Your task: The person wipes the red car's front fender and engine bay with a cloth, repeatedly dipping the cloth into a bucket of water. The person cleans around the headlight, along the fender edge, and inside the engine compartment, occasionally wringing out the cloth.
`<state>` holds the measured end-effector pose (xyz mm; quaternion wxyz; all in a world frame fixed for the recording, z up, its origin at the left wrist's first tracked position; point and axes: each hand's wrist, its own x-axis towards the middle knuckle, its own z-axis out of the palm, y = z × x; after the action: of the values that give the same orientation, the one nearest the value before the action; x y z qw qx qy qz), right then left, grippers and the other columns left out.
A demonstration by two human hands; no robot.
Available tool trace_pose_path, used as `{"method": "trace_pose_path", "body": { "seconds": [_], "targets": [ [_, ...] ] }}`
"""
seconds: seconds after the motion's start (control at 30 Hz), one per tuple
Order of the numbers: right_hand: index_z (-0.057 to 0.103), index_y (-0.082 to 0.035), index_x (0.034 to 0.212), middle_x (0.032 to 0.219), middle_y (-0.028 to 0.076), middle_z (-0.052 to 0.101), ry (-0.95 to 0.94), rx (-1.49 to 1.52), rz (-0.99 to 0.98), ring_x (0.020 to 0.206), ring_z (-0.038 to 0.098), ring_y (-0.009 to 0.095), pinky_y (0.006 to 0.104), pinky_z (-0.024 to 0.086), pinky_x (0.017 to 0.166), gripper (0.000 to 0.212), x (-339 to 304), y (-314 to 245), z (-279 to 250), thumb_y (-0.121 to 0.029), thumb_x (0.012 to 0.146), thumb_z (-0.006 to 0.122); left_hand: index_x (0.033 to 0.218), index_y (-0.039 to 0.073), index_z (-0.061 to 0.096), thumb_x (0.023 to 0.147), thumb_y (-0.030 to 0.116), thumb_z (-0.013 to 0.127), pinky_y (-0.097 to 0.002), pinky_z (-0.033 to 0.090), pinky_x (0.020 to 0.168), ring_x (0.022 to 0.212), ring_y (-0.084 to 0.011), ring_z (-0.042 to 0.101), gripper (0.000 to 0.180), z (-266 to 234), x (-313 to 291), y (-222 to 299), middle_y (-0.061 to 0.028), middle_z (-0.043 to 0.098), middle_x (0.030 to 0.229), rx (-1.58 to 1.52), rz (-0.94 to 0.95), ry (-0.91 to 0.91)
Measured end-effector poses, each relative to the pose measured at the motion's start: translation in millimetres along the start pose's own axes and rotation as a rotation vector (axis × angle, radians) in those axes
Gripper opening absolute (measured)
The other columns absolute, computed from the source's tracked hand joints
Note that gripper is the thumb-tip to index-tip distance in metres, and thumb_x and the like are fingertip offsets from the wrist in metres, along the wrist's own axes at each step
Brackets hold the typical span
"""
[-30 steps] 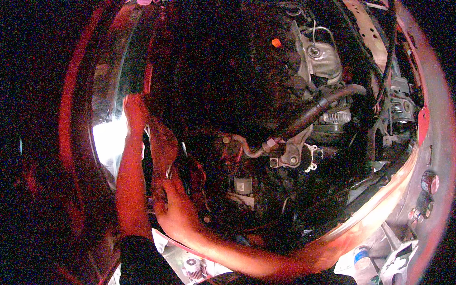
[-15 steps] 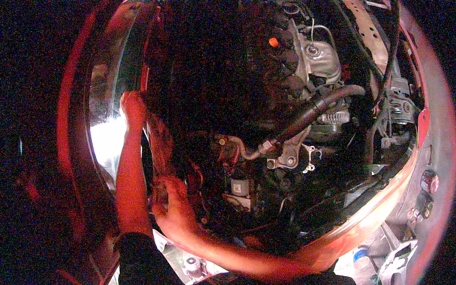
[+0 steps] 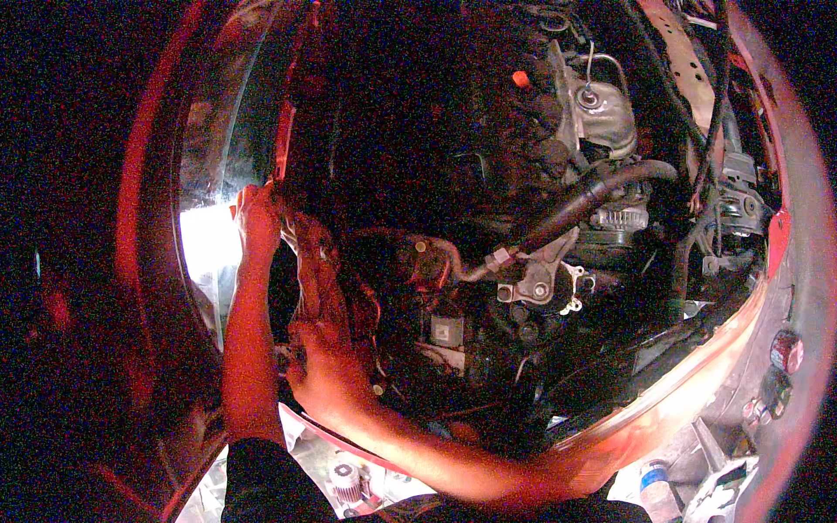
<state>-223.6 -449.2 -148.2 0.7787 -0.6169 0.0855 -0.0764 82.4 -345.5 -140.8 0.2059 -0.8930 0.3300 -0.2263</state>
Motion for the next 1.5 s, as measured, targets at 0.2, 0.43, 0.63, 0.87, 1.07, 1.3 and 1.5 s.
{"method": "trace_pose_path", "body": {
  "seconds": [0.2, 0.43, 0.63, 0.87, 1.07, 1.3, 1.5],
  "targets": [
    [0.053, -0.003, 0.128, 0.127, 0.026, 0.056, -0.009, 0.019, 0.017, 0.114, 0.062, 0.043, 0.0477, 0.051, 0.093, 0.044, 0, -1, -2, -0.007, 0.085, 0.066, 0.122, 0.012, 0.069, 0.082, 0.013, 0.065, -0.0444, 0.042, 0.089, 0.102, -0.0278, 0.058, 0.04, -14, -27, -4, -0.0075, 0.059, 0.1, -0.114, -0.076, -0.08],
    [0.052, -0.003, 0.129, 0.126, 0.025, 0.057, -0.039, 0.006, 0.012, 0.114, 0.061, 0.043, 0.0482, 0.05, 0.094, 0.046, -3, -3, 0, -0.008, 0.086, 0.066, 0.12, 0.012, 0.07, 0.086, 0.012, 0.063, -0.0445, 0.041, 0.09, 0.102, -0.0267, 0.059, 0.035, -33, -57, -4, -0.0067, 0.061, 0.1, -0.024, -0.003, -0.02],
    [0.052, -0.004, 0.131, 0.123, 0.025, 0.058, -0.034, -0.048, -0.002, 0.114, 0.061, 0.043, 0.0469, 0.05, 0.095, 0.047, -5, 0, 5, -0.01, 0.086, 0.065, 0.117, 0.013, 0.071, 0.089, 0.012, 0.059, -0.0435, 0.04, 0.09, 0.101, -0.0259, 0.06, 0.031, -47, -92, -15, -0.0056, 0.062, 0.097, -0.007, -0.027, -0.101],
    [0.058, 0.004, 0.12, 0.158, 0.029, 0.026, -0.19, 0.116, 0.095, 0.148, 0.023, 0.045, 0.0483, 0.028, 0.119, 0.042, -9, -1, 7, -0.003, 0.079, 0.067, 0.111, 0.014, 0.073, 0.091, 0.012, 0.058, -0.0436, 0.039, 0.089, 0.099, -0.025, 0.059, 0.025, -54, -125, -23, -0.0044, 0.062, 0.095, -0.031, -0.041, -0.009],
    [0.055, -0.002, 0.127, 0.123, 0.025, 0.059, -0.111, -0.128, -0.059, 0.113, 0.061, 0.043, 0.0466, 0.05, 0.095, 0.042, -13, 4, 12, -0.01, 0.087, 0.064, 0.107, 0.014, 0.074, 0.089, 0.012, 0.059, -0.043, 0.039, 0.087, 0.096, -0.0238, 0.059, 0.023, -58, -145, -28, -0.0038, 0.061, 0.092, 0.025, -0.082, 0.004],
    [0.056, -0.004, 0.125, 0.121, 0.023, 0.061, -0.156, -0.115, -0.029, 0.109, 0.065, 0.04, 0.0441, 0.052, 0.092, 0.038, -14, 7, 15, -0.009, 0.089, 0.062, 0.104, 0.014, 0.075, 0.087, 0.011, 0.061, -0.0418, 0.041, 0.084, 0.092, -0.0235, 0.06, 0.022, -63, -177, -34, -0.0034, 0.059, 0.088, 0.084, -0.143, 0.041],
    [0.058, -0.003, 0.123, 0.121, 0.023, 0.061, -0.231, -0.094, 0.027, 0.107, 0.066, 0.039, 0.0439, 0.053, 0.091, 0.033, -14, 5, 18, -0.009, 0.09, 0.061, 0.105, 0.013, 0.073, 0.086, 0.011, 0.059, -0.044, 0.042, 0.083, 0.094, -0.0269, 0.06, 0.023, -66, -204, -41, -0.0051, 0.061, 0.091, 0.16, -0.24, -0.013]
  ]
}}
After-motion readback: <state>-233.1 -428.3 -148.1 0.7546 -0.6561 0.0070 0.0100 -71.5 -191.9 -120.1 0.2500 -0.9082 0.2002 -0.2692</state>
